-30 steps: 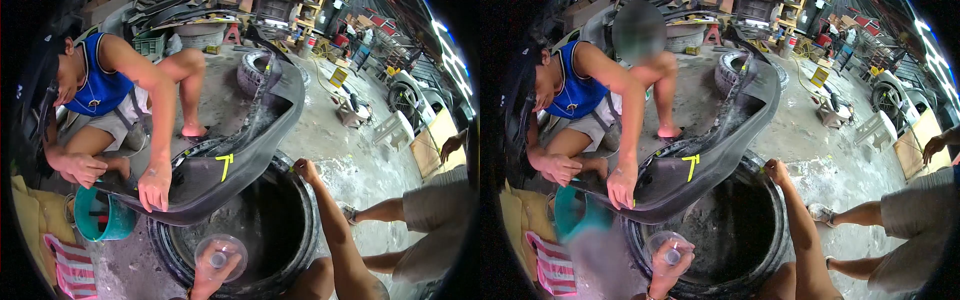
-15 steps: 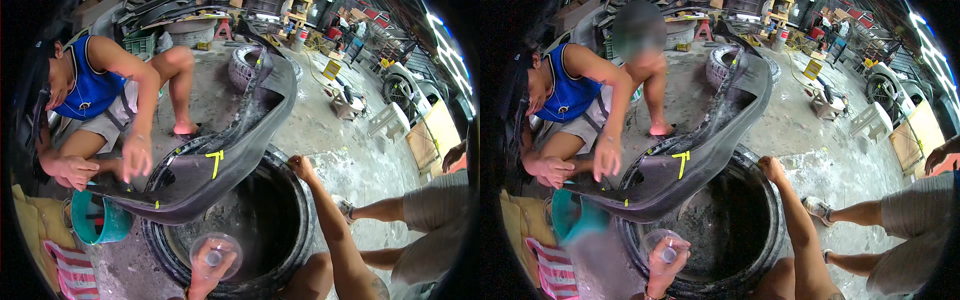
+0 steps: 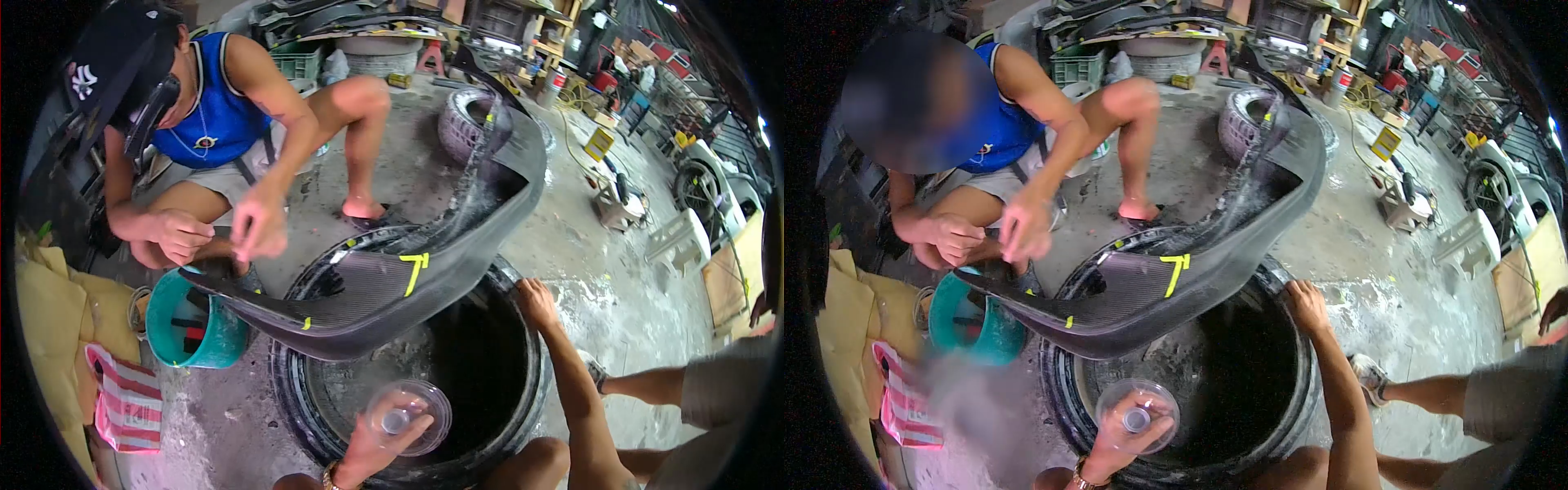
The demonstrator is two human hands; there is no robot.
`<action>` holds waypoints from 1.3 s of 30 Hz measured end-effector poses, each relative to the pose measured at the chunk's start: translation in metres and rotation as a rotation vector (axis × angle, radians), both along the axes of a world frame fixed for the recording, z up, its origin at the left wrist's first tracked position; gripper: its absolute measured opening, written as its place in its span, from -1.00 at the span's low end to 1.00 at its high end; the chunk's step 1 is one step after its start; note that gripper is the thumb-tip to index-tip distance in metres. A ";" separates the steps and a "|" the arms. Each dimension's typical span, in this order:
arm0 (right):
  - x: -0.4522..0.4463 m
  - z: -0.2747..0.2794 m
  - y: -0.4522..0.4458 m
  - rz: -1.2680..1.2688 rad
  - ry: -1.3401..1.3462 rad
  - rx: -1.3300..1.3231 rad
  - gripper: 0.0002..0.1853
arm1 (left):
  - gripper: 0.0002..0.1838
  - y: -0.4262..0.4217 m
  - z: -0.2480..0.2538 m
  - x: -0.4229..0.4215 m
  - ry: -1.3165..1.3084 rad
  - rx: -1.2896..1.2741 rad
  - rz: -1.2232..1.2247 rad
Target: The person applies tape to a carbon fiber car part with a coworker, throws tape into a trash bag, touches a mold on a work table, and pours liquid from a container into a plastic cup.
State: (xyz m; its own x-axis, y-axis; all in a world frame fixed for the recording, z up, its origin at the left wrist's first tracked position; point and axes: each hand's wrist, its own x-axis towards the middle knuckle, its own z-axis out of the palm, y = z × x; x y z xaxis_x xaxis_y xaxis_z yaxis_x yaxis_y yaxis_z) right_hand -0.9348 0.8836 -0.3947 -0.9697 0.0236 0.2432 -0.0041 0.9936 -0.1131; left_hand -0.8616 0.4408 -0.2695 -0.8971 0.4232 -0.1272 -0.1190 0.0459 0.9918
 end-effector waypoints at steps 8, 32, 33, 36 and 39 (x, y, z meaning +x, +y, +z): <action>0.028 0.005 -0.002 -0.054 -0.037 -0.158 -0.43 | -0.77 0.002 -0.005 0.000 0.041 0.030 -0.047; -0.073 0.047 -0.206 0.435 0.198 -0.244 -0.72 | -0.76 0.001 -0.005 0.004 0.118 -0.005 -0.063; -0.076 0.048 -0.208 0.422 0.174 -0.206 -0.71 | -0.76 0.000 -0.003 0.004 0.116 -0.006 -0.059; -0.084 0.050 -0.213 0.410 0.149 -0.144 -0.69 | -0.75 -0.002 -0.001 0.002 0.165 0.011 -0.054; -0.088 0.050 -0.216 0.388 0.108 -0.117 -0.71 | -0.75 -0.002 0.001 -0.002 0.175 0.006 -0.060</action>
State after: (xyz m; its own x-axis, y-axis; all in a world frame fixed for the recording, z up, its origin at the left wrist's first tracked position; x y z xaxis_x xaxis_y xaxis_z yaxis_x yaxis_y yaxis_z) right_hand -1.0224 0.6677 -0.3451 -0.8812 -0.3048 0.3614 -0.3936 0.8965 -0.2036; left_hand -0.8636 0.4386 -0.2684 -0.8786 0.4765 0.0313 0.0579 0.0412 0.9975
